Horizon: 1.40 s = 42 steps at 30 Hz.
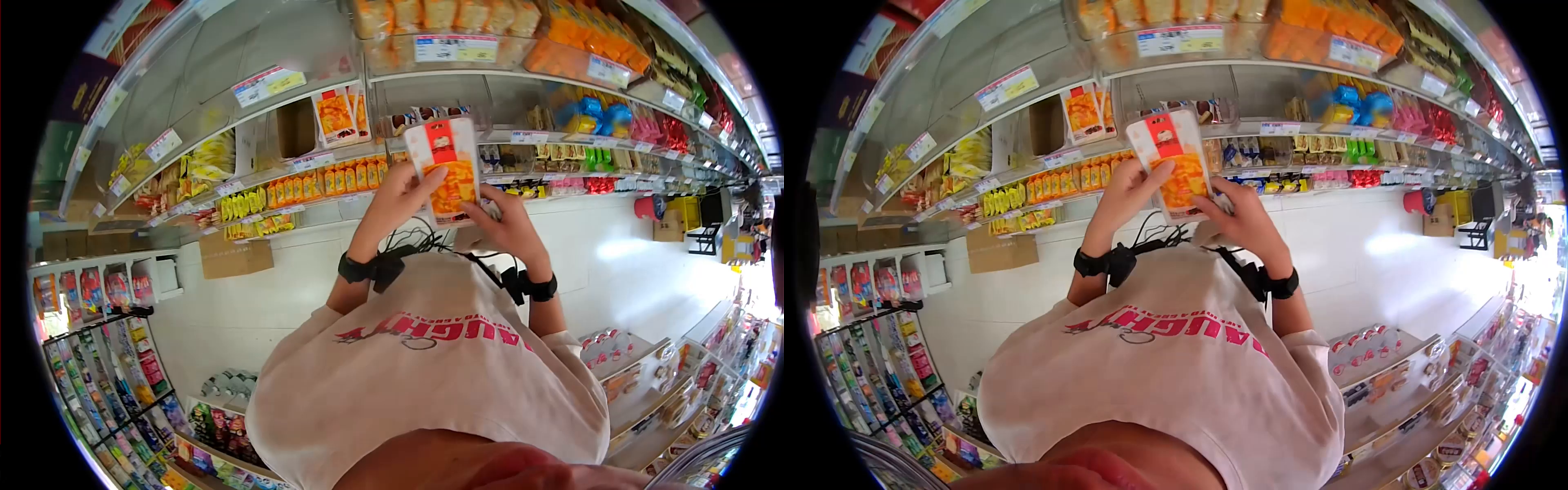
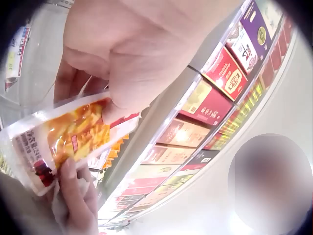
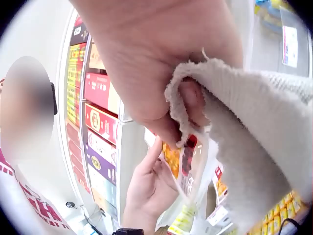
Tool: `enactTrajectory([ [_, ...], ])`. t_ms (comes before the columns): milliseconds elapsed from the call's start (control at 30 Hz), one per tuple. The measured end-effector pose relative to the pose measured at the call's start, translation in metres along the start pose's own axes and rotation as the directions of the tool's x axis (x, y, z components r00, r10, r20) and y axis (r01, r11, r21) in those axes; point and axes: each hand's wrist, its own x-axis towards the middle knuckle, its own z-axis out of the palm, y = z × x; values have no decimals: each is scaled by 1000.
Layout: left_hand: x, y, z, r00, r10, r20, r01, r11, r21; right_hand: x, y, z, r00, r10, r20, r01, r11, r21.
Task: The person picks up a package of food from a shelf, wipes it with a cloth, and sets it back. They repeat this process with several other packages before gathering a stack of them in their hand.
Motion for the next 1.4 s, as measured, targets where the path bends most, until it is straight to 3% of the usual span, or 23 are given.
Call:
enactTrajectory([
  [100,-10,-20,-26,988,1,-157,-11,998,-60,6,2,16,983,107,-150,-108,994,2],
  [133,-14,-29,-33,979,-5,-206,-10,997,-71,5,-10,13,934,350,-78,-338,932,132],
  [200,-26,-29,-40,964,-35,-263,9,995,-98,7,-11,13,957,276,-87,-256,947,193],
  [333,-37,-53,-48,971,-164,-174,126,969,-211,13,-23,20,967,195,-162,-149,954,258],
  [400,-35,-60,-46,965,-228,-130,199,959,-204,18,-39,29,951,133,-278,-60,964,257],
  [500,-35,-44,-35,973,-215,79,208,974,88,26,-68,37,899,-16,-438,87,986,142],
  [533,-38,-26,-24,976,-173,132,166,984,60,25,-75,39,902,-51,-430,116,985,128],
  [667,-36,-20,-4,942,-216,258,219,976,17,17,-65,48,956,-146,-253,204,954,219],
  [767,-37,-10,11,946,-237,220,300,898,-322,6,-49,52,966,-192,-174,231,941,248],
  [900,-27,-22,13,939,-258,226,333,845,-419,-20,-42,39,966,-256,-41,257,926,276],
  [967,-25,-32,12,952,-288,106,303,833,-463,-29,-37,28,971,-234,44,210,931,298],
  [1067,-29,-7,20,973,-229,-32,177,826,-536,-38,-11,23,974,-226,3,206,895,395],
  [1200,-39,-1,20,932,-277,-235,66,765,-640,-47,12,5,993,-113,40,77,859,506],
  [1300,-61,-36,1,885,-266,-382,44,865,-500,-39,44,-6,992,-115,48,67,817,573],
  [1333,-72,-38,0,865,-266,-424,25,868,-495,-31,37,-11,992,-128,-2,98,751,653],
  [1400,-98,-41,-6,850,-306,-428,55,861,-506,-8,47,-16,980,-193,-45,181,784,593],
])
